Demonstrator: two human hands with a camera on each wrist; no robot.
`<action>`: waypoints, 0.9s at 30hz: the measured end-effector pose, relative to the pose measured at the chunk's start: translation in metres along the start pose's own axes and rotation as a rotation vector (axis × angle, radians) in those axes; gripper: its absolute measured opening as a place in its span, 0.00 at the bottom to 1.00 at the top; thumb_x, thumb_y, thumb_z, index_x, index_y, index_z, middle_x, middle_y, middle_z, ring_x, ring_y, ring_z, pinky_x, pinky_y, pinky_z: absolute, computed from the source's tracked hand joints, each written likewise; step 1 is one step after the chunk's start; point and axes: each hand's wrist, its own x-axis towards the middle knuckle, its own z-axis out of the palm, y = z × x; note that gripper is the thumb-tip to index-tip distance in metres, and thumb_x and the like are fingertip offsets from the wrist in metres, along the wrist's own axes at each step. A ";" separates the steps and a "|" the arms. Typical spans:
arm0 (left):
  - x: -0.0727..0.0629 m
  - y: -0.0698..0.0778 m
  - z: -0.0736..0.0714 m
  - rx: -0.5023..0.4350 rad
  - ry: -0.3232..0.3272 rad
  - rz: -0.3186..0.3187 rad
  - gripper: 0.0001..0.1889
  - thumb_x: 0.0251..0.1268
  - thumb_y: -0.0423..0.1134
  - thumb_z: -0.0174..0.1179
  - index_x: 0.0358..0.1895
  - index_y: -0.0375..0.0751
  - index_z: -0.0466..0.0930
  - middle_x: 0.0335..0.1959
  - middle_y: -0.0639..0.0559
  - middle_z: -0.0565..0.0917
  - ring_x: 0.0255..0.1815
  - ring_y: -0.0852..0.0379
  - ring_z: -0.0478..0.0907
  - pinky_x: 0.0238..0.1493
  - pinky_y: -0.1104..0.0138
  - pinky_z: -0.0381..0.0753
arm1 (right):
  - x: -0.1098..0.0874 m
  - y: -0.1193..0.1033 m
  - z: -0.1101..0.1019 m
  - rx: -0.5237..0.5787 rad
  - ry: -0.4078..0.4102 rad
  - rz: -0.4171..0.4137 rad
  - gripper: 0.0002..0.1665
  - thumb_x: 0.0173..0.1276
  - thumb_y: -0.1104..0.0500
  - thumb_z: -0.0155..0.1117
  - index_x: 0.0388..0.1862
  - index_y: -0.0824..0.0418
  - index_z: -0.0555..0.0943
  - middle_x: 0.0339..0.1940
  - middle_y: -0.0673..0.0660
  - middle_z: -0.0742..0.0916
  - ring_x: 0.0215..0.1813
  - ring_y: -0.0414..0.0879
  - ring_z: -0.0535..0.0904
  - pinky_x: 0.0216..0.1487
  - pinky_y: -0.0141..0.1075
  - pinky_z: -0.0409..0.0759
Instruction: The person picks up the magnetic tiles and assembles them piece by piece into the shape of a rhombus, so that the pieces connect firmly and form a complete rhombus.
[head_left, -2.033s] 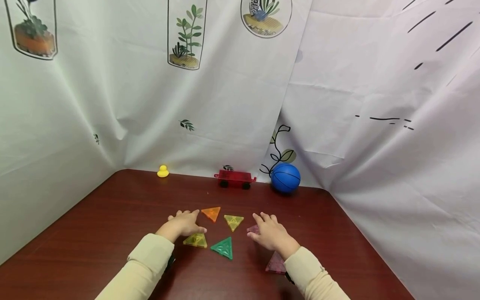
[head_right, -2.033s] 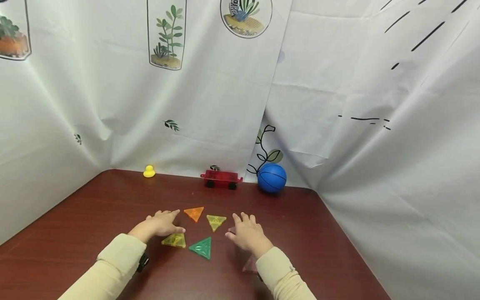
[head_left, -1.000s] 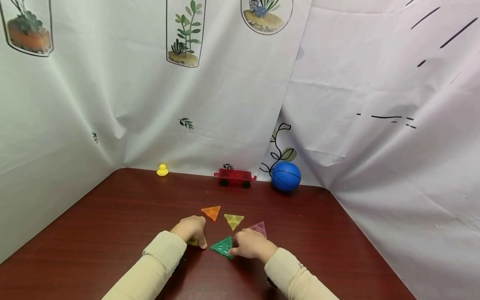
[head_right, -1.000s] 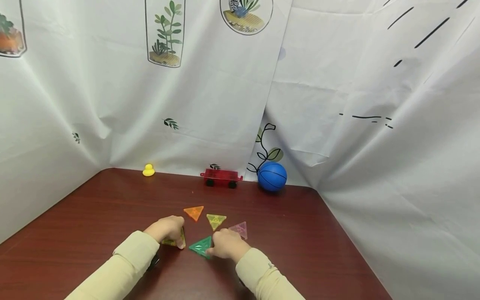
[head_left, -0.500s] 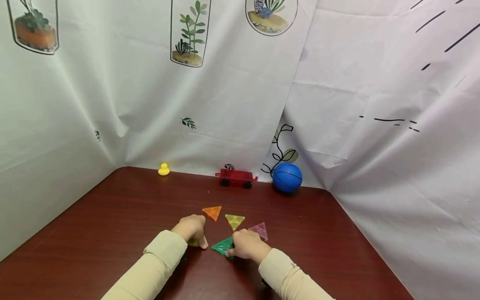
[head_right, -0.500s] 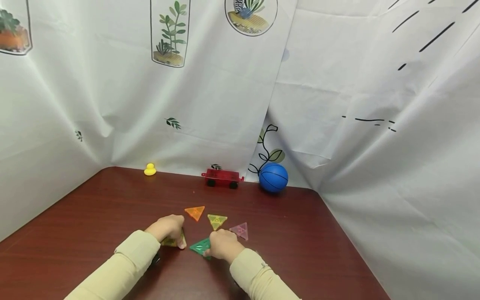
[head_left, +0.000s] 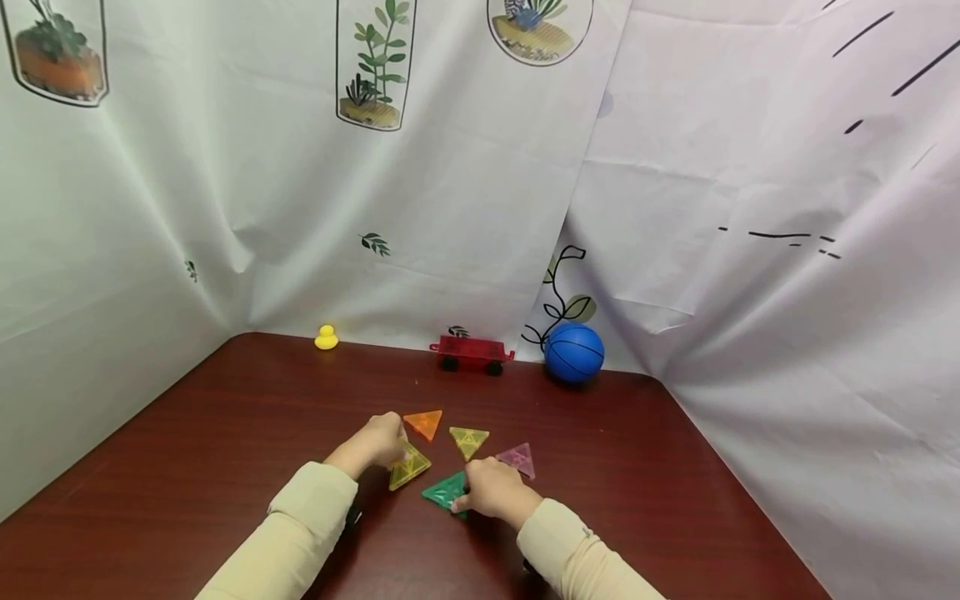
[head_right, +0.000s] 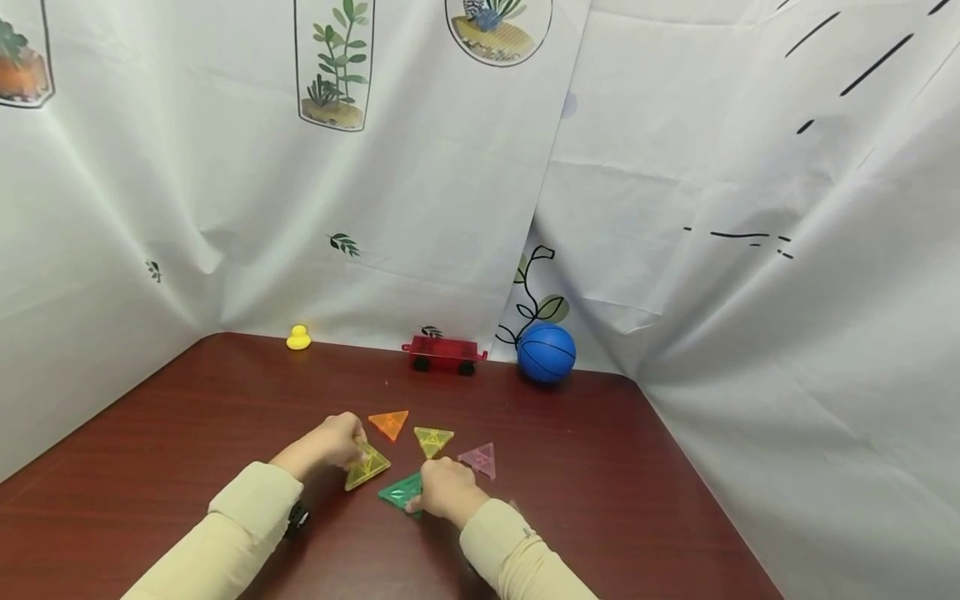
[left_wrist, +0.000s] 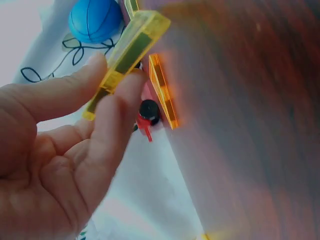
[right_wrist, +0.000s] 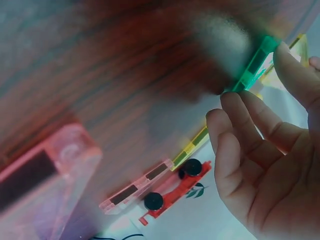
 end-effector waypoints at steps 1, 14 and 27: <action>0.001 0.001 0.001 -0.027 0.012 0.007 0.08 0.49 0.27 0.60 0.20 0.37 0.71 0.16 0.50 0.70 0.13 0.59 0.69 0.17 0.68 0.69 | 0.000 0.001 0.000 0.009 0.000 0.000 0.21 0.46 0.44 0.68 0.13 0.54 0.70 0.13 0.47 0.70 0.17 0.39 0.62 0.18 0.35 0.61; 0.010 0.015 0.021 -0.033 0.099 0.106 0.12 0.42 0.28 0.66 0.20 0.39 0.69 0.19 0.50 0.70 0.18 0.57 0.69 0.18 0.68 0.70 | -0.001 0.002 0.003 0.034 0.018 -0.007 0.23 0.45 0.44 0.68 0.09 0.53 0.66 0.10 0.45 0.66 0.14 0.37 0.59 0.15 0.32 0.57; 0.011 0.025 0.029 0.064 0.089 0.183 0.11 0.39 0.30 0.67 0.19 0.41 0.71 0.18 0.54 0.71 0.22 0.56 0.66 0.20 0.67 0.68 | 0.000 0.003 0.003 0.038 0.025 -0.017 0.21 0.45 0.45 0.69 0.09 0.53 0.69 0.09 0.45 0.69 0.14 0.37 0.62 0.15 0.32 0.60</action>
